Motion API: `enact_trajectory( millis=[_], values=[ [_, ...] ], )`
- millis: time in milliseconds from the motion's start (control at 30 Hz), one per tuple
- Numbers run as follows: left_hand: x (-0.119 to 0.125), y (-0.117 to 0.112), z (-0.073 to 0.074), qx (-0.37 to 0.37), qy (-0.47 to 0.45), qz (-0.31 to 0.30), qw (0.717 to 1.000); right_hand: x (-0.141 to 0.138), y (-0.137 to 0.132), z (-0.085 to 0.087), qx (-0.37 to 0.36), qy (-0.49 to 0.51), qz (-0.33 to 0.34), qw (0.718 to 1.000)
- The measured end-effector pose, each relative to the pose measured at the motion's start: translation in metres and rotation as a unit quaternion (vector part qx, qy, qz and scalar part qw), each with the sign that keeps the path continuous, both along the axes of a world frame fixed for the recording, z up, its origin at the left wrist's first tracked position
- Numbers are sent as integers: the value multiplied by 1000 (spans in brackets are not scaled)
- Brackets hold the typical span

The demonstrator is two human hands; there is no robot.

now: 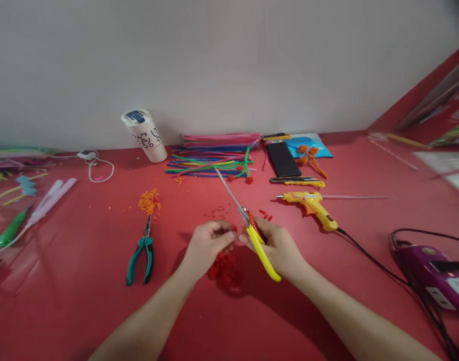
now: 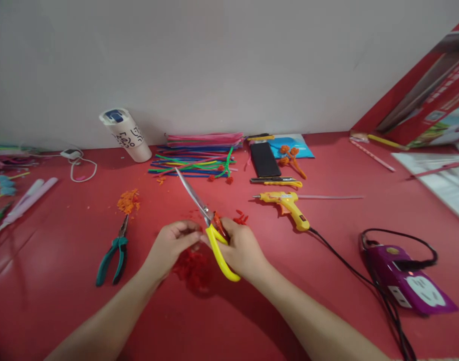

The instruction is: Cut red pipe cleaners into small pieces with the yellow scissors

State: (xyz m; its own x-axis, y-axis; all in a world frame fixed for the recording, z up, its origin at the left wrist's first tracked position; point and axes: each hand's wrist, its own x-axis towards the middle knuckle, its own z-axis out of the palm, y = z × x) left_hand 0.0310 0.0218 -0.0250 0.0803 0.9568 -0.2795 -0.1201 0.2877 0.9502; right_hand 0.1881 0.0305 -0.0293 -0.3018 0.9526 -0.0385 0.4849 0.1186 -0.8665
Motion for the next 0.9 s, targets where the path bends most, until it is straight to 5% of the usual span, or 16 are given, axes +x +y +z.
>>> enact_trajectory(
  millis=[133, 300, 533, 900],
  values=[
    [-11, 9, -2, 6, -109, 114, 987, 9, 0, 1, 89, -203, 45, 974],
    [-19, 14, -2, 28, -173, 160, 971, 9, -3, 0, 134, -331, 101, 928],
    [-21, 14, -1, 38, -158, 164, 973, 13, -2, -7, 164, -390, 126, 897],
    [-22, 14, 0, 47, -142, 150, 977, 15, 0, -9, 166, -397, 139, 892]
  ],
)
